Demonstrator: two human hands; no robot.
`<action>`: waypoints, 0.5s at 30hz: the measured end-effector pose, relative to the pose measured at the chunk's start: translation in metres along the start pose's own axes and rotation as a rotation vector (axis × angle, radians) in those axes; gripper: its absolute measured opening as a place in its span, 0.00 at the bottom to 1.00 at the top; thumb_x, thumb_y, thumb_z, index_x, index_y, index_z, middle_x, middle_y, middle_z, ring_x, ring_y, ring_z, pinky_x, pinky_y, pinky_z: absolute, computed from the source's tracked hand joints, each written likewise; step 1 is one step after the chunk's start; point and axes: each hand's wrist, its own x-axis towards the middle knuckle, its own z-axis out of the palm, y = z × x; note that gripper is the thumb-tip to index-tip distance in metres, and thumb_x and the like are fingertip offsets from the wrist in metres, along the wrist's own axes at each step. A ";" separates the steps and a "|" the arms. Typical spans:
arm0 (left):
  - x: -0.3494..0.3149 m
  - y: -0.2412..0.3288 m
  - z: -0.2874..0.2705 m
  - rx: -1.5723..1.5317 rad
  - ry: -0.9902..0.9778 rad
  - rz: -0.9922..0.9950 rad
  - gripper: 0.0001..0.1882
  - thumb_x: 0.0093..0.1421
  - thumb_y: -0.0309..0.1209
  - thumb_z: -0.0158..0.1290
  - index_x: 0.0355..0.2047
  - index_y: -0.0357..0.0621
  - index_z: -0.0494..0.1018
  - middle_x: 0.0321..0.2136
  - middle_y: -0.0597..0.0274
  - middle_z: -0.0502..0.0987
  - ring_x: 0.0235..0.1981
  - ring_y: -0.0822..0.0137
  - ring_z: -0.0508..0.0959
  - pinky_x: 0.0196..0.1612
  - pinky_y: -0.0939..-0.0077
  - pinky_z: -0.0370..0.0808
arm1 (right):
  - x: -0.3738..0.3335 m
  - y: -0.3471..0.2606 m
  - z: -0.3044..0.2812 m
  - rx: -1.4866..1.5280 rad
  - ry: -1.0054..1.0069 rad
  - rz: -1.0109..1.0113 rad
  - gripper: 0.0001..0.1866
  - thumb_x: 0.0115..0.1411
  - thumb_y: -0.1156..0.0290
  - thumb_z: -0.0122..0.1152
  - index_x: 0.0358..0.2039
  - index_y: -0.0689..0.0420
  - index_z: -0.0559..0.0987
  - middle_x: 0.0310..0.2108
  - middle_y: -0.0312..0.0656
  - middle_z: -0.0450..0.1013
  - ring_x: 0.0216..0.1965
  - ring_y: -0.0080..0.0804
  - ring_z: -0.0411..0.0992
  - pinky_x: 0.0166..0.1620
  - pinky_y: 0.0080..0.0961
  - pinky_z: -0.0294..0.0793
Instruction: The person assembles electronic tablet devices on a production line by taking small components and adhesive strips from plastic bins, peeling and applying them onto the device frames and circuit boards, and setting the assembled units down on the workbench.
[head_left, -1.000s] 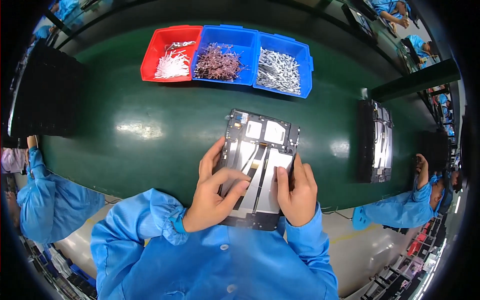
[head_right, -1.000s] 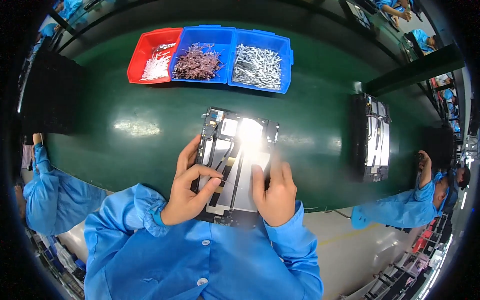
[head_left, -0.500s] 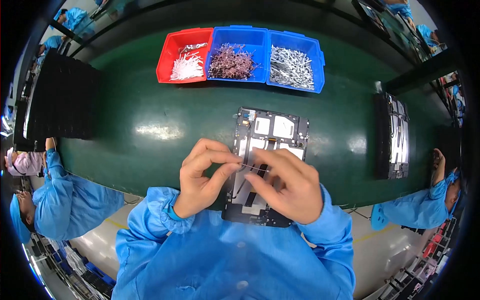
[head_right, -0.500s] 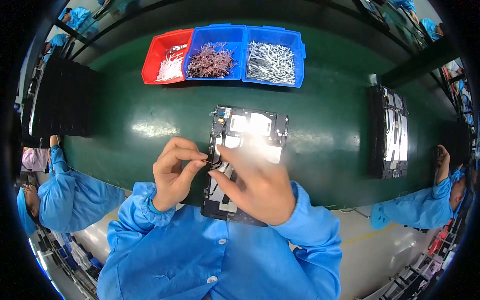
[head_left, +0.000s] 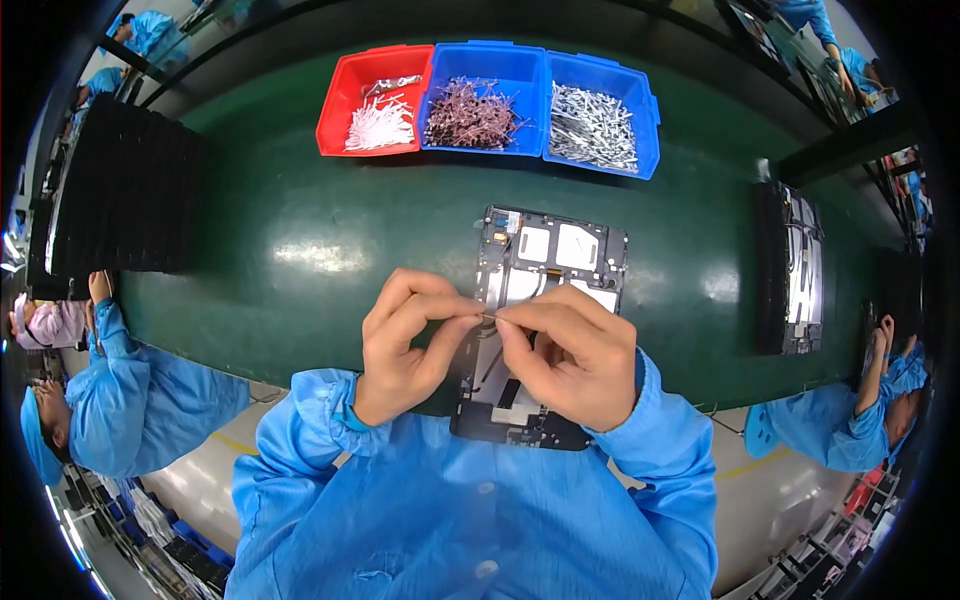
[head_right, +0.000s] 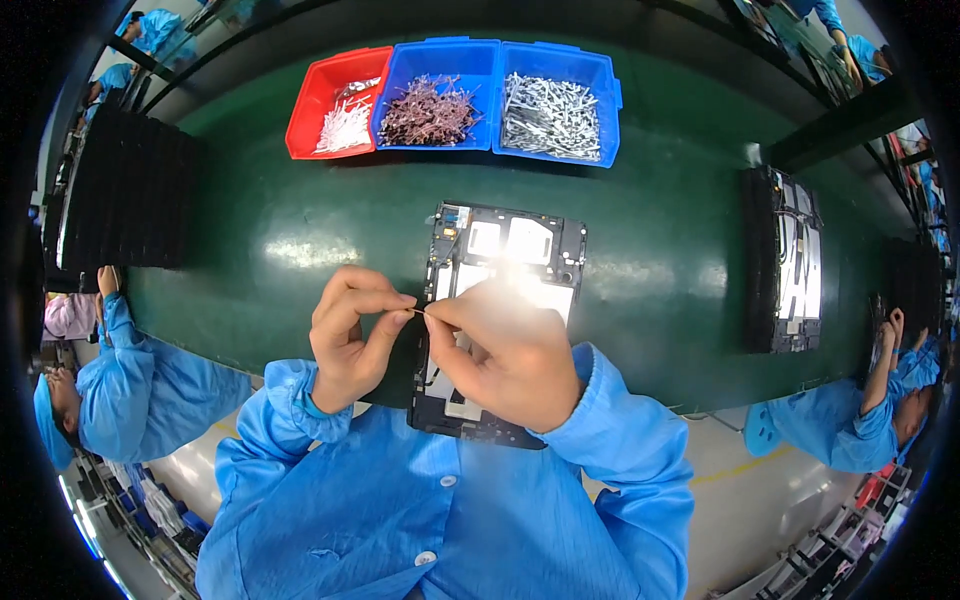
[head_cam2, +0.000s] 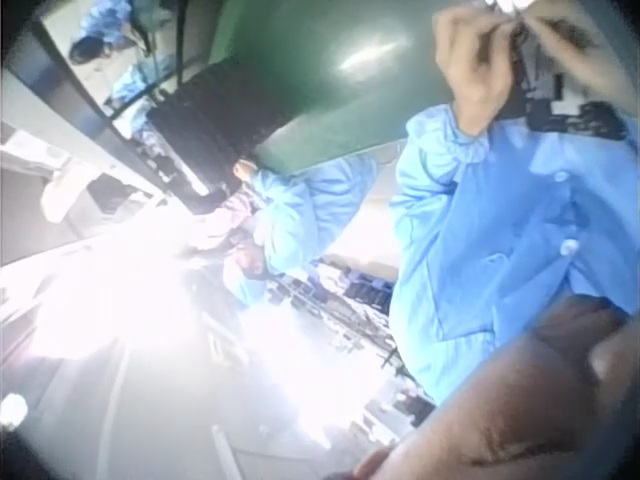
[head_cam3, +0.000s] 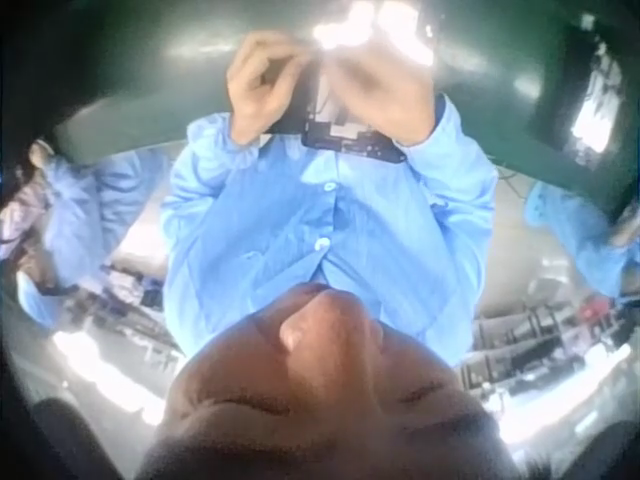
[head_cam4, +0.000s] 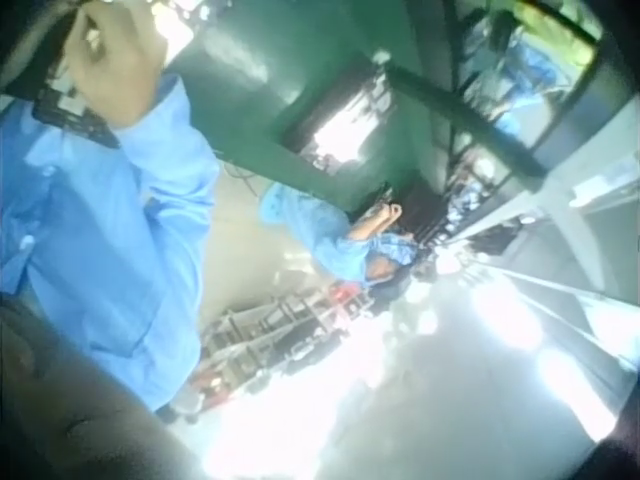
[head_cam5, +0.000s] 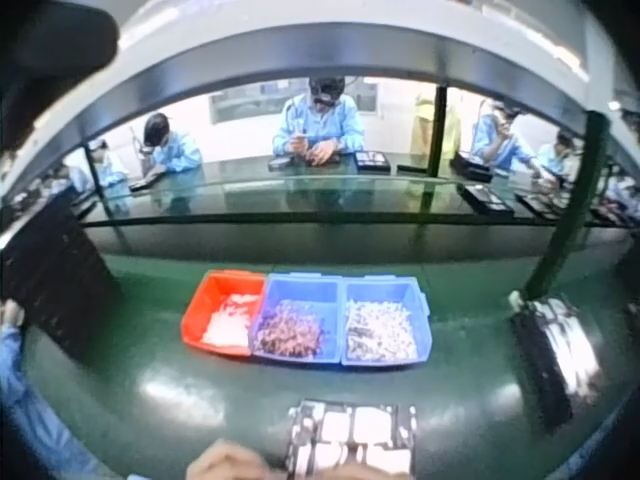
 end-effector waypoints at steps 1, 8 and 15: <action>0.001 -0.002 -0.001 -0.001 -0.001 -0.002 0.12 0.52 0.16 0.67 0.37 0.40 0.84 0.35 0.57 0.77 0.35 0.61 0.78 0.38 0.72 0.75 | 0.000 0.002 -0.001 -0.004 0.011 -0.001 0.08 0.57 0.84 0.70 0.38 0.63 0.85 0.31 0.39 0.78 0.23 0.17 0.74 0.23 0.15 0.69; 0.008 -0.012 -0.011 -0.305 -0.197 -0.480 0.25 0.66 0.24 0.60 0.62 0.35 0.69 0.39 0.62 0.78 0.36 0.75 0.78 0.36 0.79 0.76 | 0.023 0.028 -0.003 -0.188 0.003 -0.037 0.05 0.56 0.81 0.69 0.34 0.63 0.83 0.25 0.41 0.75 0.20 0.24 0.74 0.23 0.22 0.70; 0.039 -0.031 -0.010 -0.475 -0.313 -0.853 0.09 0.69 0.24 0.56 0.45 0.31 0.73 0.35 0.60 0.78 0.25 0.76 0.78 0.22 0.81 0.77 | 0.024 0.057 0.013 -0.086 -0.040 -0.015 0.05 0.58 0.79 0.68 0.35 0.63 0.83 0.27 0.41 0.76 0.21 0.25 0.75 0.25 0.25 0.74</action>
